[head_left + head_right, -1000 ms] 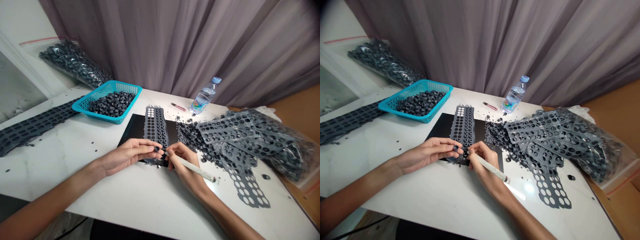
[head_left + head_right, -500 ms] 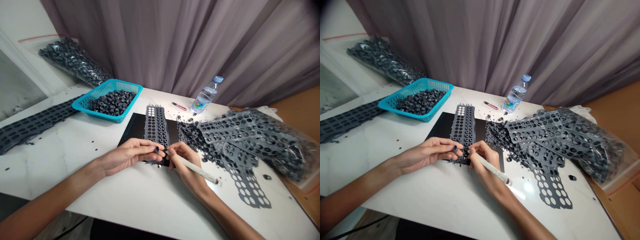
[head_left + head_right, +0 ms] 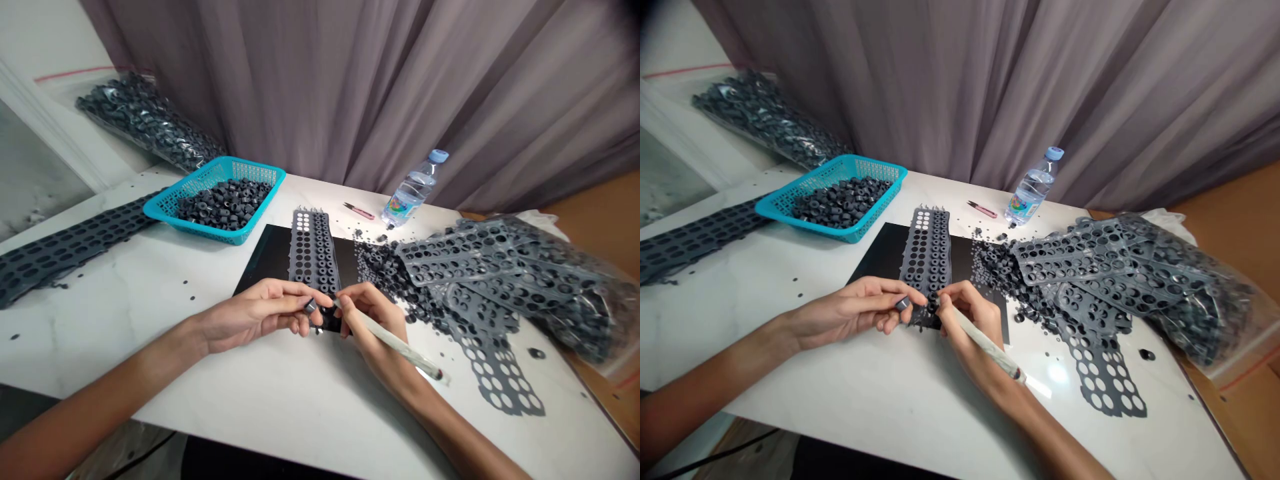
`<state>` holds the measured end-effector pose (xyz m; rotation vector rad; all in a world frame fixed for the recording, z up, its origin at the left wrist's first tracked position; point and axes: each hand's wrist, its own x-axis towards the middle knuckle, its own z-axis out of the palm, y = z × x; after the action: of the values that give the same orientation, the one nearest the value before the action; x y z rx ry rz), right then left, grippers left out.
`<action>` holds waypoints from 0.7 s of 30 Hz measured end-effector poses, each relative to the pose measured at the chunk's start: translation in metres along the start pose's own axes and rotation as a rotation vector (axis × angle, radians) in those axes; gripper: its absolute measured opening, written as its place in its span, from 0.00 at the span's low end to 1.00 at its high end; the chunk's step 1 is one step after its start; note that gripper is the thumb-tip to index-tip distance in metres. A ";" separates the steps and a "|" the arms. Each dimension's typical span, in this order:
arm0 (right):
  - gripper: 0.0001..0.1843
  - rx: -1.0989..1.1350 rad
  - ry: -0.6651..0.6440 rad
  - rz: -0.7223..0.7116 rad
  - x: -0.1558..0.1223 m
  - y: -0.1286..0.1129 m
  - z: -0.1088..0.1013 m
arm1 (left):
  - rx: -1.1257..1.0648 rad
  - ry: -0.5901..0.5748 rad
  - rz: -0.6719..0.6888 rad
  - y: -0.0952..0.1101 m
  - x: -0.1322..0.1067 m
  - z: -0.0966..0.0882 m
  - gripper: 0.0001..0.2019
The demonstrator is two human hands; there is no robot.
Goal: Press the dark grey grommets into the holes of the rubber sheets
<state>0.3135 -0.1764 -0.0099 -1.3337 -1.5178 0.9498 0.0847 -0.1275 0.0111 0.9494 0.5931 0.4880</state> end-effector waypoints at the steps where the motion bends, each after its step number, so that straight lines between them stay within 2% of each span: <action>1: 0.11 -0.002 0.001 -0.002 0.000 0.001 0.000 | 0.000 -0.004 -0.005 0.000 0.000 0.001 0.13; 10: 0.11 -0.023 -0.026 -0.013 0.000 0.002 0.000 | -0.034 -0.062 -0.009 0.002 -0.001 0.002 0.13; 16: 0.10 -0.048 -0.069 -0.007 0.002 0.001 0.000 | 0.018 -0.031 0.015 0.002 0.000 -0.003 0.12; 19: 0.08 -0.026 -0.165 -0.016 0.000 0.001 0.002 | 0.128 0.071 0.127 0.016 0.016 -0.008 0.13; 21: 0.07 -0.005 -0.249 -0.043 -0.002 0.000 0.003 | 0.226 0.113 0.222 0.029 0.042 -0.007 0.14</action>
<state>0.3108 -0.1783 -0.0113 -1.2152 -1.7290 1.1176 0.1073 -0.0832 0.0221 1.2156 0.6578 0.6863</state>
